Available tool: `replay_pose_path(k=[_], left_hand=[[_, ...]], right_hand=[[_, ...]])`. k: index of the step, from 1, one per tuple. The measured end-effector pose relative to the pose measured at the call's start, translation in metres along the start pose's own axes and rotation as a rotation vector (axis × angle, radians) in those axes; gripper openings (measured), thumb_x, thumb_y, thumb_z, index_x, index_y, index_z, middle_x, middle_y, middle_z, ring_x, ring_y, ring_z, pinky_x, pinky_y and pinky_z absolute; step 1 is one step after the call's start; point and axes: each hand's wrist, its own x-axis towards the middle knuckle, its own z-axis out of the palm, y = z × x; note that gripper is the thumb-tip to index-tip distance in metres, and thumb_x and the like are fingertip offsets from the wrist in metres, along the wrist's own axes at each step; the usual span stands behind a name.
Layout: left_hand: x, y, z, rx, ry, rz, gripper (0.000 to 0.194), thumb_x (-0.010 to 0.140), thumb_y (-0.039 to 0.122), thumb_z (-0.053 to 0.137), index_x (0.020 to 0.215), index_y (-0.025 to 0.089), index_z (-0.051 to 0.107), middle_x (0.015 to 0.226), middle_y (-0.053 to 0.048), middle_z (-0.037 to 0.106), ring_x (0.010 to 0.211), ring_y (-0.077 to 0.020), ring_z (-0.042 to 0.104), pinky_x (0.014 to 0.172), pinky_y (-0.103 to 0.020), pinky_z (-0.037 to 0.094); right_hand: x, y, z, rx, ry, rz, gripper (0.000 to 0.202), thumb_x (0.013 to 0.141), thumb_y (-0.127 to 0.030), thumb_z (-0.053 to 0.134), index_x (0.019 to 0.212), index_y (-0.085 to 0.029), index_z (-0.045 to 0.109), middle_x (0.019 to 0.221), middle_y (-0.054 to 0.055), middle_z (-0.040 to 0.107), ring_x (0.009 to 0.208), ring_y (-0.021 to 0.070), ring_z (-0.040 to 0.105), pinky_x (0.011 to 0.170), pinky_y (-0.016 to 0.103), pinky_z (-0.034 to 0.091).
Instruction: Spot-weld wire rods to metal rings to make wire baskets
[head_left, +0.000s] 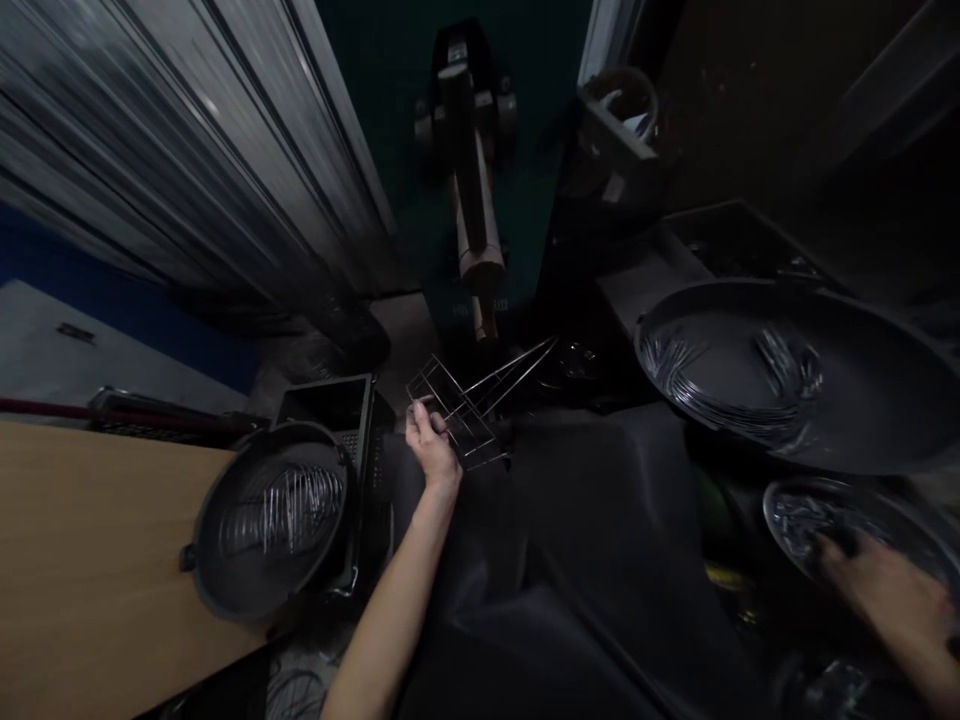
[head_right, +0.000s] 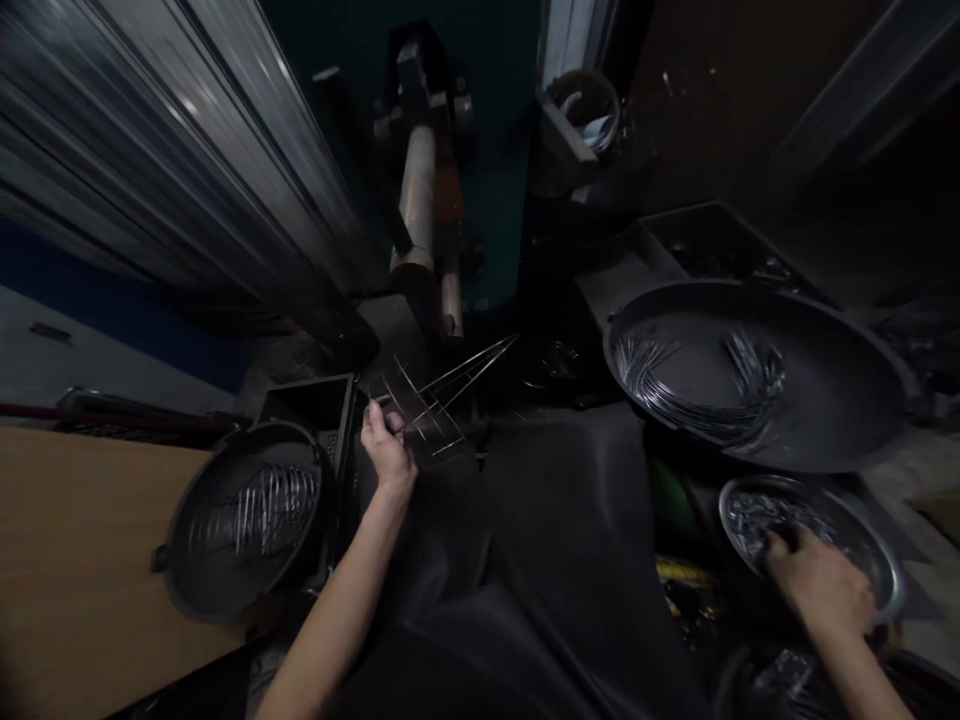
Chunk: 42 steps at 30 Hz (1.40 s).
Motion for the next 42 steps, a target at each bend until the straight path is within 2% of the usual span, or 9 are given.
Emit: replay_pose_path(k=[3,6,8,11,17,22,25,30,42], left_hand=[[0.002,0.000,-0.003,-0.012,0.017,0.007,0.039,0.075,0.055,0.061,0.085,0.018,0.054,0.048,0.011,0.024,0.037,-0.0019,0.019,0.037,-0.016,0.013],[0.004,0.001,-0.005,-0.011,0.006,0.009,0.039,0.074,0.055,0.062,0.084,0.018,0.054,0.048,0.011,0.024,0.037,-0.0022,0.019,0.037,-0.016,0.013],[0.005,0.002,-0.006,-0.015,-0.001,0.015,0.039,0.075,0.055,0.061,0.085,0.019,0.054,0.048,0.011,0.024,0.037,-0.0023,0.019,0.037,-0.016,0.013],[0.007,0.002,-0.007,-0.020,-0.007,0.024,0.037,0.077,0.055,0.060,0.086,0.019,0.054,0.048,0.011,0.024,0.037,-0.0027,0.019,0.036,-0.016,0.015],[0.010,0.005,-0.009,0.017,0.003,0.045,0.037,0.078,0.055,0.058,0.083,0.019,0.054,0.048,0.010,0.026,0.038,-0.0029,0.021,0.037,-0.015,0.017],[0.015,0.011,-0.010,0.013,0.016,0.045,0.039,0.076,0.057,0.060,0.083,0.018,0.054,0.047,0.011,0.025,0.037,-0.0029,0.020,0.036,-0.014,0.018],[0.019,0.012,-0.009,0.008,0.011,0.028,0.039,0.076,0.057,0.059,0.083,0.018,0.055,0.047,0.011,0.025,0.037,-0.0028,0.020,0.035,-0.014,0.016],[0.023,0.014,-0.008,-0.026,0.007,0.000,0.039,0.075,0.057,0.061,0.083,0.019,0.054,0.048,0.011,0.025,0.036,-0.0028,0.020,0.035,-0.014,0.018],[0.034,0.010,-0.009,0.026,0.002,-0.022,0.034,0.081,0.053,0.056,0.087,0.019,0.056,0.049,0.010,0.025,0.038,-0.0030,0.020,0.036,-0.013,0.018]], right_hand=[[-0.010,-0.017,-0.009,-0.213,0.051,0.208,0.037,0.068,-0.049,0.045,0.089,-0.023,0.061,0.062,0.023,0.050,0.093,0.0461,0.058,0.063,0.053,0.031],[-0.019,-0.046,-0.015,-0.209,0.125,0.269,0.059,0.076,-0.046,0.040,0.123,-0.012,0.050,0.095,0.038,0.054,0.110,0.0437,0.053,0.068,0.055,0.034],[-0.025,-0.075,-0.013,-0.080,0.150,0.214,0.049,0.077,-0.046,0.043,0.117,-0.021,0.054,0.103,0.034,0.056,0.110,0.0406,0.054,0.071,0.054,0.036],[-0.038,-0.134,0.002,0.308,-0.004,0.092,0.023,0.068,-0.040,0.059,0.086,-0.026,0.059,0.099,0.019,0.064,0.102,0.0347,0.059,0.075,0.048,0.044],[-0.080,-0.252,0.058,0.920,-0.528,0.024,0.049,0.045,-0.046,0.081,0.083,-0.018,0.065,0.075,0.004,0.065,0.067,0.0168,0.061,0.061,0.028,0.051],[-0.091,-0.312,0.085,0.944,-0.647,-0.186,0.049,0.048,-0.056,0.080,0.071,-0.016,0.061,0.062,0.001,0.062,0.053,0.0126,0.058,0.049,0.024,0.049],[-0.089,-0.328,0.090,0.933,-0.642,-0.267,0.047,0.051,-0.054,0.080,0.072,-0.016,0.063,0.060,0.000,0.061,0.051,0.0122,0.057,0.045,0.023,0.048],[-0.092,-0.334,0.094,1.069,-0.765,-0.164,0.039,0.052,-0.039,0.085,0.078,-0.016,0.067,0.074,0.003,0.067,0.065,0.0147,0.065,0.068,0.026,0.056],[-0.108,-0.354,0.085,1.179,-0.748,0.086,0.045,0.039,-0.035,0.091,0.070,-0.014,0.066,0.068,0.003,0.065,0.058,0.0120,0.062,0.043,0.016,0.043]])
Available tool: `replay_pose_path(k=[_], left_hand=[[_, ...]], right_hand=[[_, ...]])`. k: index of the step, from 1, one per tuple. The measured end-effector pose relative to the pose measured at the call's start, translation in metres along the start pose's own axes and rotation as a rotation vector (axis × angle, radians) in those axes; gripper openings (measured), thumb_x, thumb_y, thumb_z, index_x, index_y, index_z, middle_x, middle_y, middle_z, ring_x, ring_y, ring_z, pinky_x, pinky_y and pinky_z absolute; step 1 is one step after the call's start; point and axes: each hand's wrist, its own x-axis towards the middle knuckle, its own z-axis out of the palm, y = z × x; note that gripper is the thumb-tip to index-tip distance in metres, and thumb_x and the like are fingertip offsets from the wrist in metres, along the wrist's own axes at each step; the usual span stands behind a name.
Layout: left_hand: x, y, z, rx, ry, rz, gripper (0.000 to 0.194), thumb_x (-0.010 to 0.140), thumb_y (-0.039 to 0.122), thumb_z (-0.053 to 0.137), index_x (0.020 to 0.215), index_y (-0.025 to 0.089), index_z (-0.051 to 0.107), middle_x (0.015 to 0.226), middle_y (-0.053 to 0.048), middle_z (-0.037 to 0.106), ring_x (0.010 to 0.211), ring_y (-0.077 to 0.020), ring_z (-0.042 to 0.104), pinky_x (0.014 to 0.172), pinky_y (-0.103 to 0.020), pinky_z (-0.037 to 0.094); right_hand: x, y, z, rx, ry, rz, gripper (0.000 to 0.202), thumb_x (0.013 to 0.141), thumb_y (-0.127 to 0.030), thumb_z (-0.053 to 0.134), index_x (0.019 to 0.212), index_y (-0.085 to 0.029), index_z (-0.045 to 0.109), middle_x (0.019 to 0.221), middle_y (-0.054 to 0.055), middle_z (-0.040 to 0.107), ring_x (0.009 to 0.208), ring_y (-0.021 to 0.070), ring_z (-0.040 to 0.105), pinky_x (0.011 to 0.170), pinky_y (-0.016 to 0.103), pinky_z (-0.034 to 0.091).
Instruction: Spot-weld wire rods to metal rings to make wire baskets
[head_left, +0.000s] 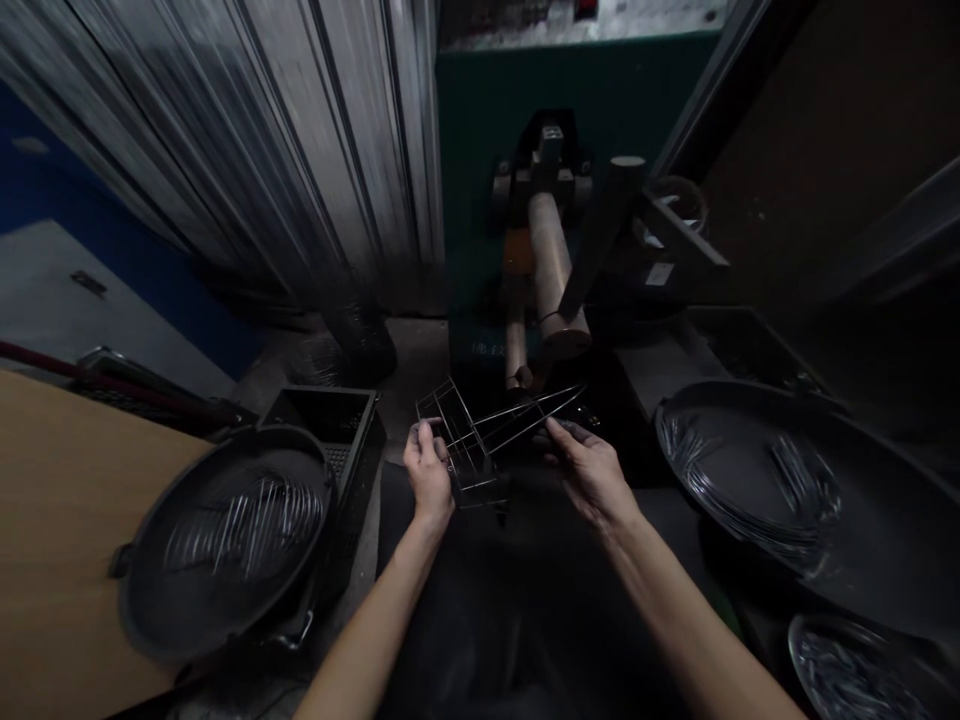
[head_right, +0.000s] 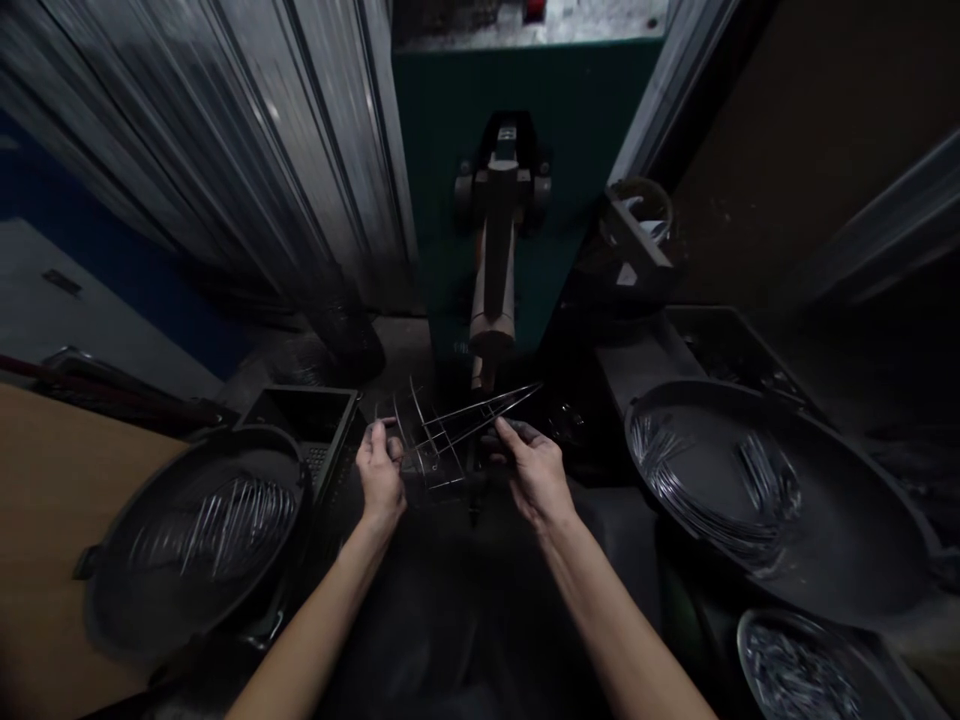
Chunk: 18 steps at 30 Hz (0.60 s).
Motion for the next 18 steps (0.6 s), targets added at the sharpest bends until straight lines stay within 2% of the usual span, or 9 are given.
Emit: replay_pose_path(k=[8,18], left_hand=[[0.001,0.009,0.008,0.035,-0.024,-0.016,0.036,0.081,0.053,0.056,0.088,0.018,0.058,0.049,0.010,0.023,0.038,-0.0030,0.020,0.037,-0.013,0.017],[0.004,0.013,0.012,0.057,-0.043,-0.021,0.037,0.082,0.054,0.054,0.088,0.018,0.058,0.049,0.010,0.024,0.039,-0.0039,0.020,0.039,-0.015,0.016]], right_hand=[[0.001,-0.005,-0.001,-0.013,-0.002,0.038,0.040,0.044,-0.032,0.089,0.073,-0.015,0.067,0.073,0.004,0.067,0.059,0.0119,0.060,0.042,0.017,0.041],[0.000,-0.012,0.007,0.030,0.029,0.095,0.034,0.045,-0.022,0.088,0.070,-0.016,0.067,0.069,0.002,0.066,0.056,0.0101,0.058,0.040,0.015,0.040]])
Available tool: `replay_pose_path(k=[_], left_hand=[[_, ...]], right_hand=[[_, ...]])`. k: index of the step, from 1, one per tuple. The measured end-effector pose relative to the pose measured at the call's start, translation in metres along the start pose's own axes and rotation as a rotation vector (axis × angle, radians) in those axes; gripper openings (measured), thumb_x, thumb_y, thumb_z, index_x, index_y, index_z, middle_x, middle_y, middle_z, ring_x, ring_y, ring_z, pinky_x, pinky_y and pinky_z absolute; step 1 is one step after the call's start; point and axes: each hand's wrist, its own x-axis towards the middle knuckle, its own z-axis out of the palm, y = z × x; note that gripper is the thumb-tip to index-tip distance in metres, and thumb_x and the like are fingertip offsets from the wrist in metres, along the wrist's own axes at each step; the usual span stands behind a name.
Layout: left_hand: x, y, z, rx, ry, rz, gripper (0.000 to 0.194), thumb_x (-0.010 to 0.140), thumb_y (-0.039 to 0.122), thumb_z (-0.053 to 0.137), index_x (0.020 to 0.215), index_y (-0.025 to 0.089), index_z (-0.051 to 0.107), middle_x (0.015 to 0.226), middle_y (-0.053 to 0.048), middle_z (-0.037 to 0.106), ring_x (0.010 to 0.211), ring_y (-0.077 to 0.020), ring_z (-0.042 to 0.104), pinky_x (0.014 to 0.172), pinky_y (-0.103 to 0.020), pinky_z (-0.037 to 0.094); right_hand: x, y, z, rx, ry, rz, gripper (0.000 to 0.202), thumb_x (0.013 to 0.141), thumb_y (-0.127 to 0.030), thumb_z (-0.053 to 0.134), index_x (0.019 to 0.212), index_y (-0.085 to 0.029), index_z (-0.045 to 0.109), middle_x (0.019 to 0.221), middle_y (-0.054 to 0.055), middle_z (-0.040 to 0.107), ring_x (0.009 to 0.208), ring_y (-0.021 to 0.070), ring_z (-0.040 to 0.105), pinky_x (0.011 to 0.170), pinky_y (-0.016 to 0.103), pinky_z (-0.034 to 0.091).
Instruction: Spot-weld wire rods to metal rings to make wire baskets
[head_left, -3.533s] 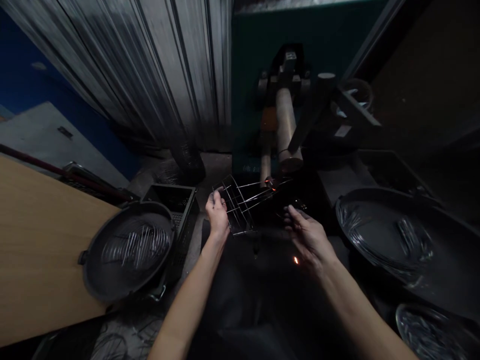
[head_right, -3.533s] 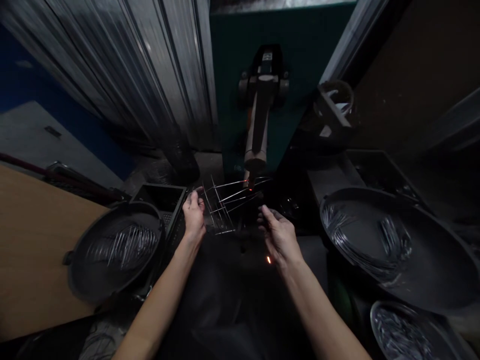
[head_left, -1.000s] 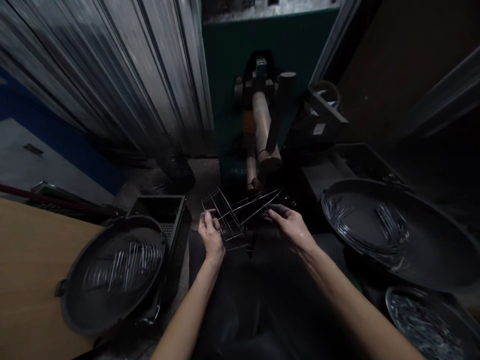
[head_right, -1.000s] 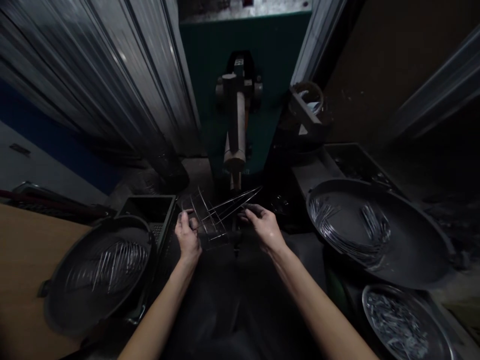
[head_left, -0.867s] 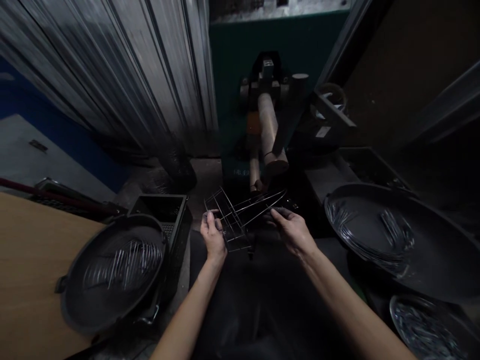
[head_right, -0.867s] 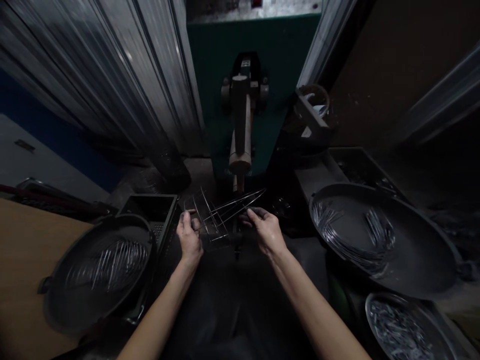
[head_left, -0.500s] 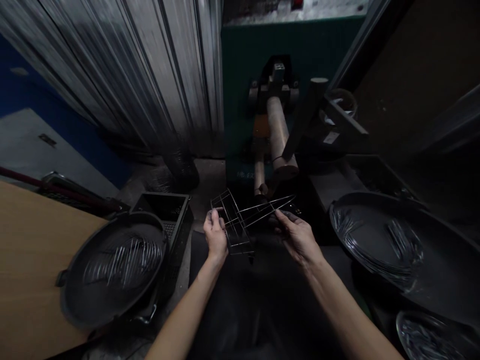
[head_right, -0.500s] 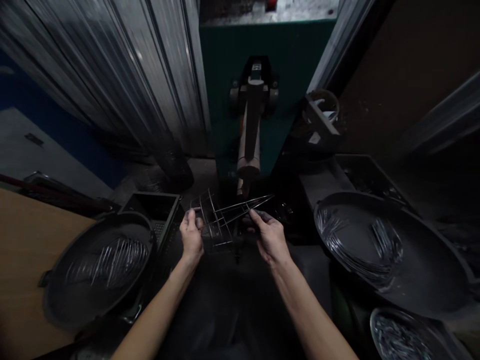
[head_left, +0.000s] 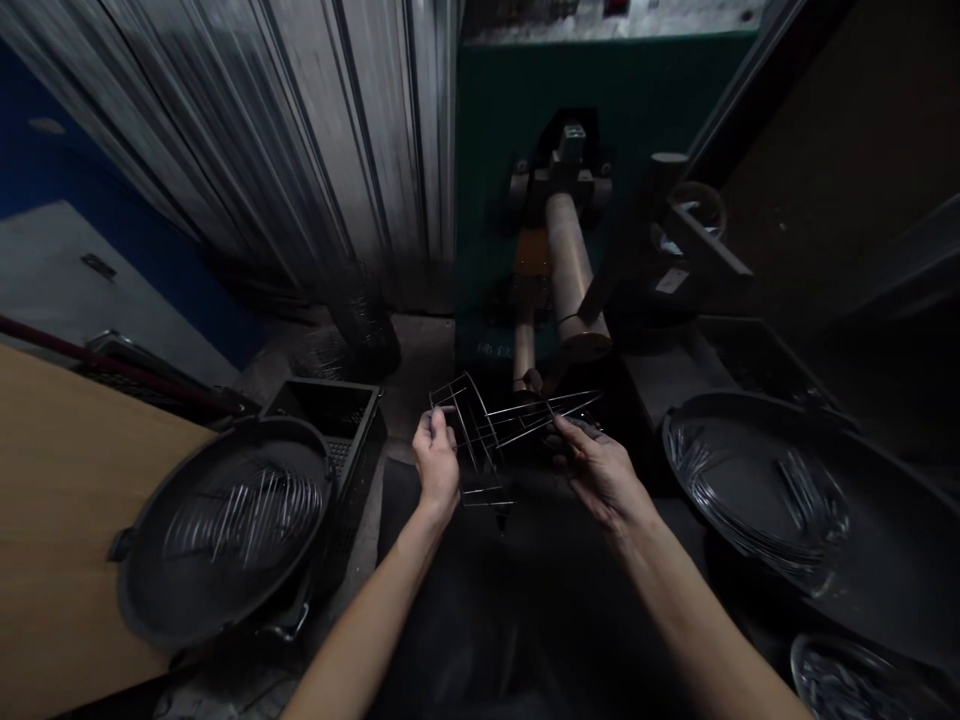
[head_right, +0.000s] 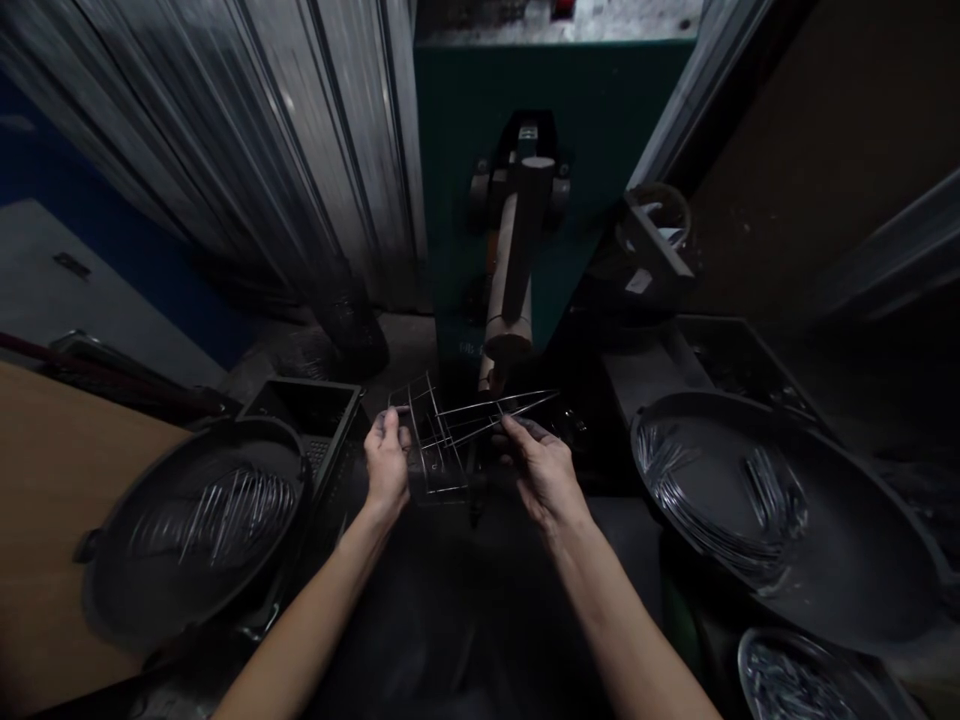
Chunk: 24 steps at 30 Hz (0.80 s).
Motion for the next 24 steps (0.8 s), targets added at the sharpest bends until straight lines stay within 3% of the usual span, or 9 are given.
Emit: replay_pose_path(k=[7,13,19,24], left_hand=[[0.006,0.004,0.004,0.010,0.007,0.008,0.037,0.080,0.054,0.056,0.086,0.017,0.058,0.049,0.010,0.024,0.040,-0.0036,0.020,0.040,-0.015,0.016],[0.004,0.012,0.005,-0.031,-0.013,-0.086,0.038,0.078,0.053,0.058,0.086,0.015,0.059,0.048,0.010,0.024,0.039,-0.0035,0.021,0.039,-0.016,0.014],[0.003,0.014,0.007,-0.077,0.007,-0.132,0.035,0.078,0.049,0.059,0.086,0.016,0.058,0.048,0.011,0.025,0.038,-0.0036,0.023,0.039,-0.016,0.015],[0.013,0.015,0.009,-0.065,0.038,-0.055,0.032,0.081,0.046,0.057,0.084,0.015,0.058,0.049,0.010,0.026,0.040,-0.0037,0.024,0.040,-0.016,0.017]], right_hand=[[0.000,-0.006,0.008,0.035,0.063,0.046,0.025,0.050,-0.014,0.084,0.065,-0.015,0.065,0.062,0.000,0.064,0.052,0.0074,0.056,0.039,0.012,0.038],[-0.001,-0.009,0.013,0.034,0.059,0.054,0.020,0.056,-0.012,0.082,0.069,-0.015,0.066,0.064,0.000,0.065,0.054,0.0068,0.058,0.039,0.011,0.038],[-0.007,-0.002,-0.005,0.045,0.053,0.064,0.018,0.063,-0.016,0.082,0.074,-0.015,0.067,0.067,-0.001,0.065,0.053,0.0055,0.057,0.039,0.011,0.040],[-0.009,0.003,-0.025,0.028,0.093,0.053,0.022,0.060,-0.017,0.083,0.074,-0.016,0.066,0.065,-0.002,0.062,0.050,0.0049,0.055,0.039,0.011,0.040]])
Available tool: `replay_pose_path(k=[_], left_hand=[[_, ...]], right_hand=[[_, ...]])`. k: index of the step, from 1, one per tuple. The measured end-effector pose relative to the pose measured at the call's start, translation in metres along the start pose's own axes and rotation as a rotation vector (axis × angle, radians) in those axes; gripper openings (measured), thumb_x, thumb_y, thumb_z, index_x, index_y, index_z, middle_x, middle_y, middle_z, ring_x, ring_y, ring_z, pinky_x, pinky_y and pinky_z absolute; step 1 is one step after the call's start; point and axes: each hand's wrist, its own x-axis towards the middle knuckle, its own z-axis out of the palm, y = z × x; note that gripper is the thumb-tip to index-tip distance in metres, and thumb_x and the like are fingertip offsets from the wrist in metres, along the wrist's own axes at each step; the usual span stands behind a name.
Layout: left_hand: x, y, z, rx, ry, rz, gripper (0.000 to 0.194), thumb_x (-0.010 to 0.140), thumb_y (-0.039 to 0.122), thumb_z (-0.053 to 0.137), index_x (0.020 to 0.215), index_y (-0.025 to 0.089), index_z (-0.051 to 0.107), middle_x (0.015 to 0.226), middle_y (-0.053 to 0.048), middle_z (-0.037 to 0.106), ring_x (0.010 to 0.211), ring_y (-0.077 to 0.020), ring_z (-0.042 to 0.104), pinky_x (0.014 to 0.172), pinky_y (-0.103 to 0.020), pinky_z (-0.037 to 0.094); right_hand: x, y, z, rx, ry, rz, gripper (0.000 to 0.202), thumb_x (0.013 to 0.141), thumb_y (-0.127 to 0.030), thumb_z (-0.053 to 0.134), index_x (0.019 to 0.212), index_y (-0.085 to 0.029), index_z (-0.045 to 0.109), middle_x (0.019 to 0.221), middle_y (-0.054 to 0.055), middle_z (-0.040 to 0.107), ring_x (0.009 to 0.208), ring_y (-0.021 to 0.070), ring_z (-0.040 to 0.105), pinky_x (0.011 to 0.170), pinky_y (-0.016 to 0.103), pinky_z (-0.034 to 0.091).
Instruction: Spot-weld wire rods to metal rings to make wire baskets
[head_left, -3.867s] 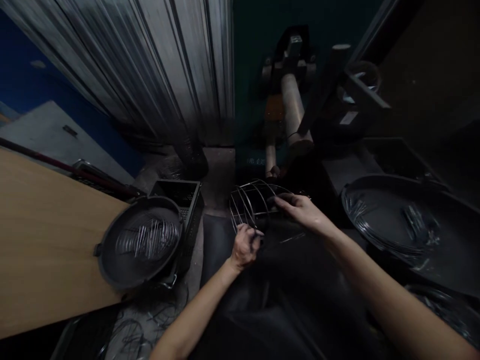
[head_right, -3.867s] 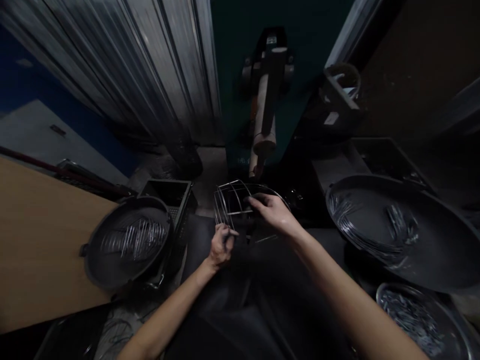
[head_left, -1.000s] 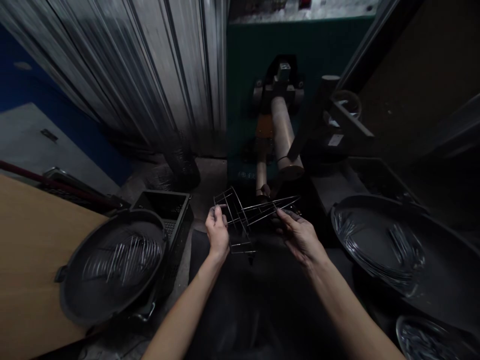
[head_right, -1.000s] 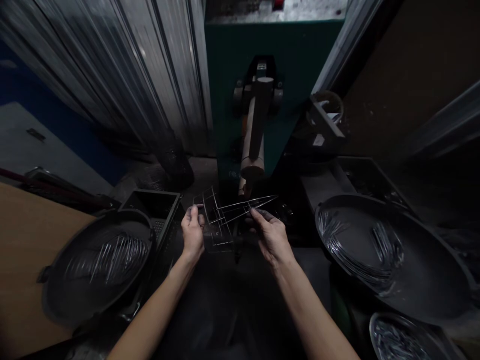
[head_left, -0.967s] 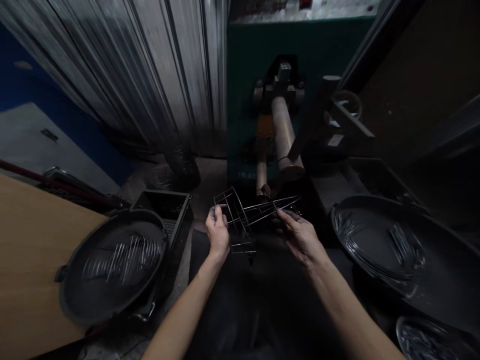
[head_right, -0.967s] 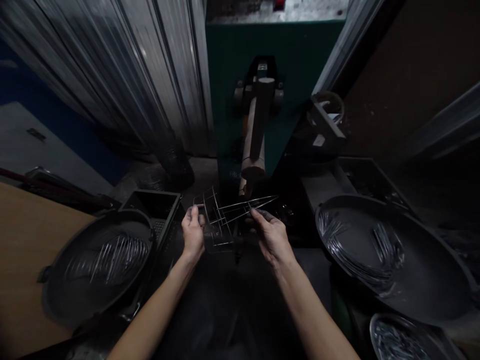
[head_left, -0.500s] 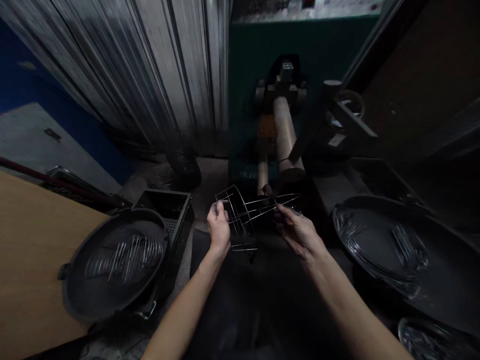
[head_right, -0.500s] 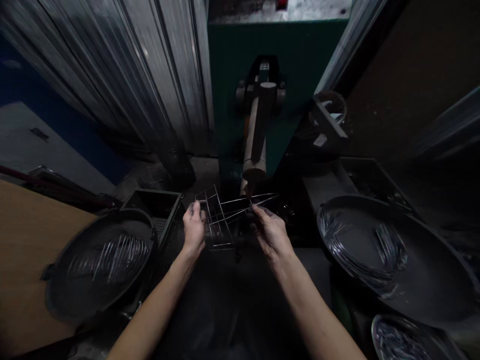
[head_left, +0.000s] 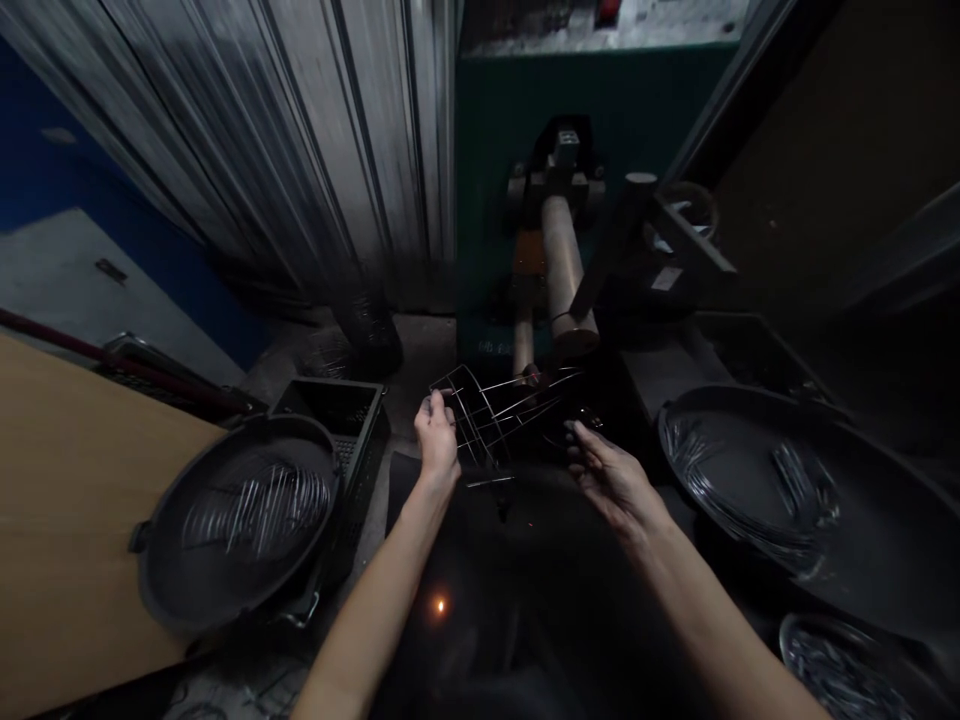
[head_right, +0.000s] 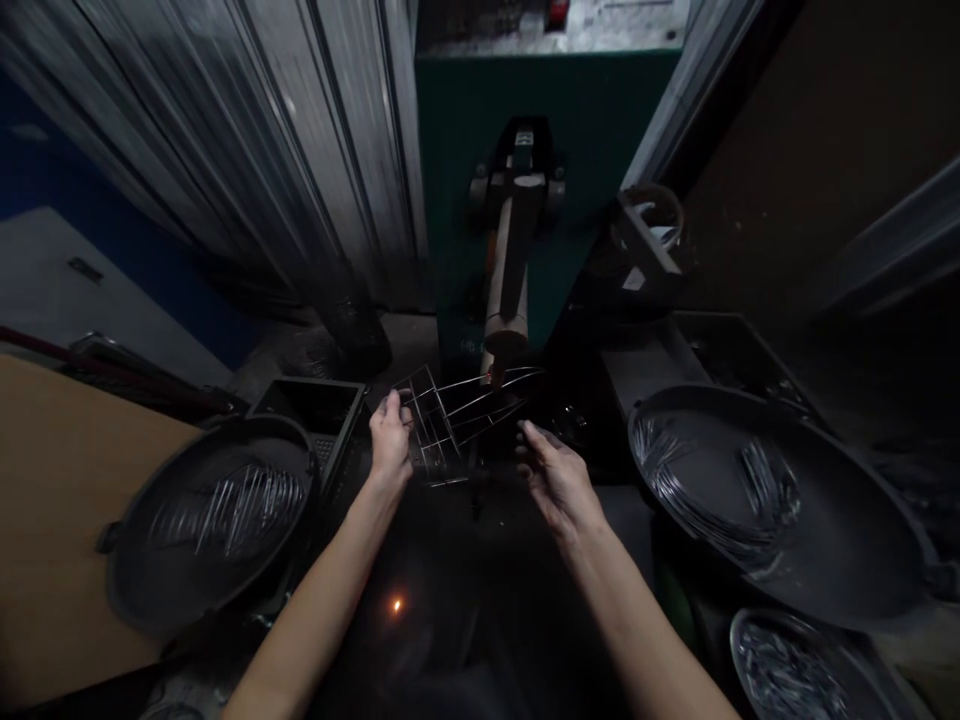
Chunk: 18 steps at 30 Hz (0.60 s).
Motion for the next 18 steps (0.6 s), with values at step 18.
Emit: replay_pose_path(k=[18], left_hand=[[-0.058,-0.009,-0.040,-0.044,0.061,0.007,0.027,0.088,0.040,0.051,0.076,0.015,0.052,0.046,0.010,0.026,0.039,-0.0040,0.022,0.040,-0.018,0.015]], right_hand=[[0.007,0.018,-0.148,-1.369,0.286,-0.655,0.047,0.079,-0.059,0.045,0.084,-0.017,0.067,0.085,0.015,0.067,0.087,0.0346,0.062,0.076,0.048,0.048]])
